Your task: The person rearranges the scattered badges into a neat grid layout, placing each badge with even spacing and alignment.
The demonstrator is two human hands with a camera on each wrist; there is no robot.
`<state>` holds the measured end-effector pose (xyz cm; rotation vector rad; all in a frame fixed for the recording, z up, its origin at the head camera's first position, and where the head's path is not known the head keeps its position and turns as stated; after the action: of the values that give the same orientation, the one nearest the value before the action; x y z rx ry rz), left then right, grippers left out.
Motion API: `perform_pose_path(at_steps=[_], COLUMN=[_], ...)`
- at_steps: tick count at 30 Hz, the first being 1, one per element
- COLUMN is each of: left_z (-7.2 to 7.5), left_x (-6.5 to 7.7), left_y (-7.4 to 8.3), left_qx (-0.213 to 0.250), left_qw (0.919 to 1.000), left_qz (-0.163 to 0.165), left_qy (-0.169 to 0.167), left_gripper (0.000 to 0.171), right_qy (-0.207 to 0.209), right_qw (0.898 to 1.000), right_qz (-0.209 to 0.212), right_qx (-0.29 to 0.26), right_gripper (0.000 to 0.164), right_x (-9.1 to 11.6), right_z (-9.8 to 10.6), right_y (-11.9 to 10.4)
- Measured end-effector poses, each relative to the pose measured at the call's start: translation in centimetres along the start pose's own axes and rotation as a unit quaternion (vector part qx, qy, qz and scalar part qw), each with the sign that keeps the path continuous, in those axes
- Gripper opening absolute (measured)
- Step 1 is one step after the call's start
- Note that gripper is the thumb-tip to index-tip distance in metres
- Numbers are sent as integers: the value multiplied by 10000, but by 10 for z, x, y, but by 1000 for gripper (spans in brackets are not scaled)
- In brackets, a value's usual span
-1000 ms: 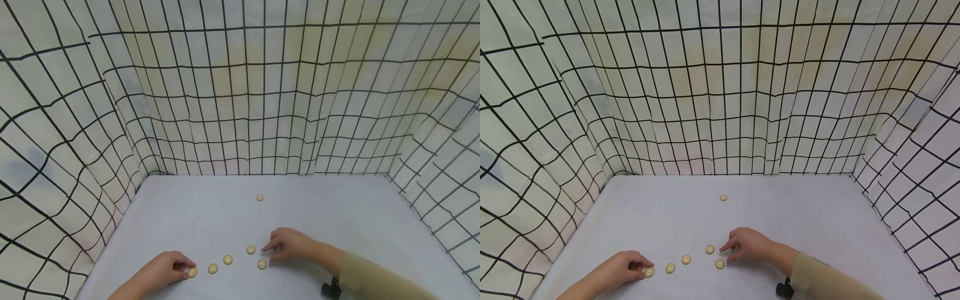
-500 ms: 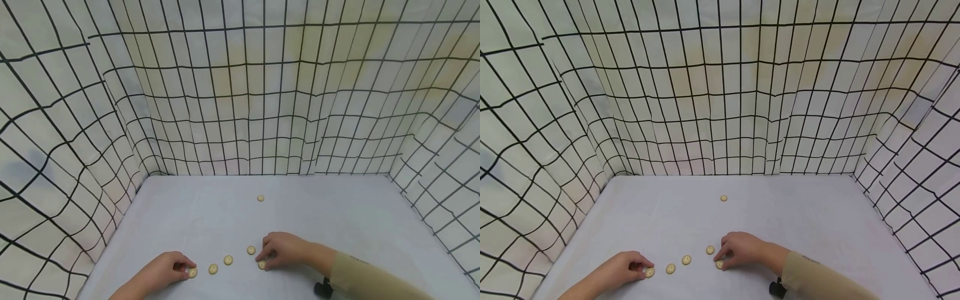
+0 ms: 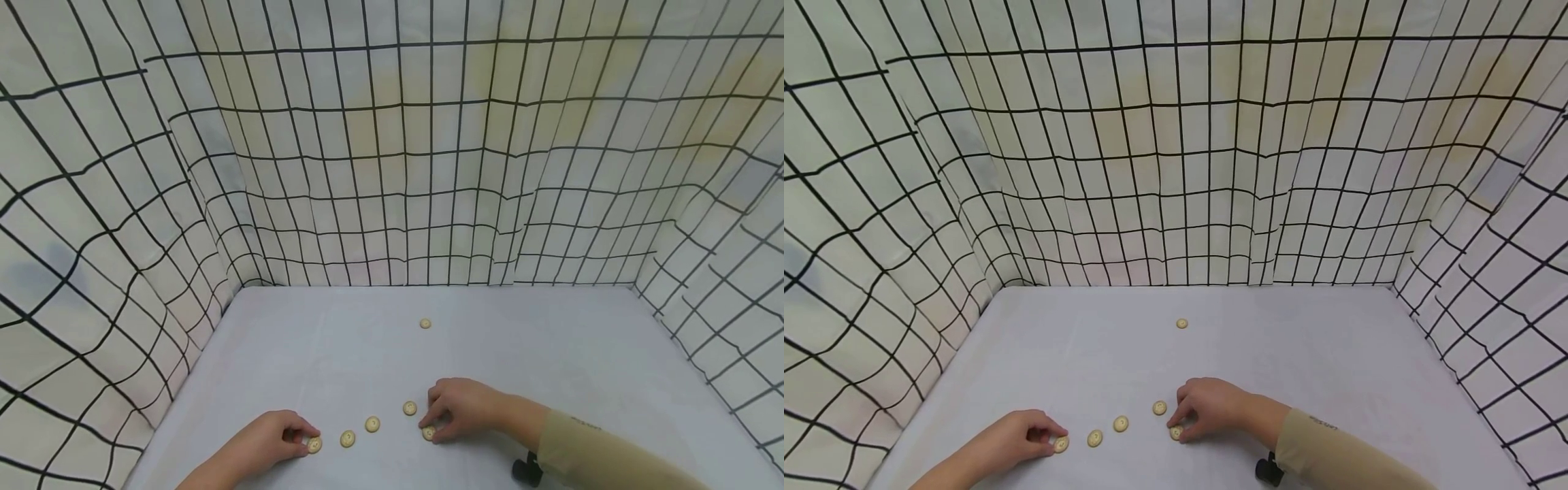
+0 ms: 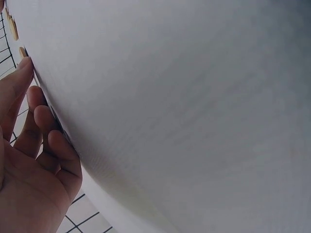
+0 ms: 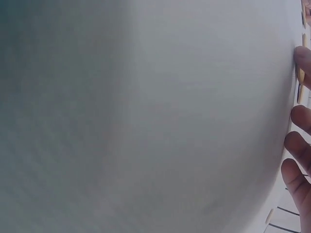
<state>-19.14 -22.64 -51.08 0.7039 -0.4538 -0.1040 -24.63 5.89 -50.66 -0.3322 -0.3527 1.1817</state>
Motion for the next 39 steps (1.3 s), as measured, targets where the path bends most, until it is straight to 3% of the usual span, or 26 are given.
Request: perform_pose_path(at_steps=[12,24,29,39], left_z=[0,0,0,0], left_x=[0,1,0,0], left_y=[-1,1,1,1], left_qx=[-10,-20,1,-18], left_qw=[10000,10000,10000,9999], left_qz=[41,48,46,98], left_qy=[7,16,-1,-27], left_gripper=[17,17,17,18], right_qy=[304,793,1062,1776], right_qw=[9994,9927,9833,9509], right_qz=[-124,-884,-1452,-2516], right_qx=[49,-189,-275,-304], right_gripper=[27,26,24,26], right_x=[7,30,40,53], right_z=[1,18,29,54], right_y=[13,50,75,127])
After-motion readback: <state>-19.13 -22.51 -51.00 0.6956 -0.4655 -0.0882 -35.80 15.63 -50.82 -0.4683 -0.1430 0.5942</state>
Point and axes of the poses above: each hand's wrist, its own x-axis away from the middle knuckle, its own z-axis out of the back of the hand, y = z × x, the point moved 8 cm from there along -x, towards the middle knuckle, and after that the axes turned 9 degrees about z, right-handed, at the moved point
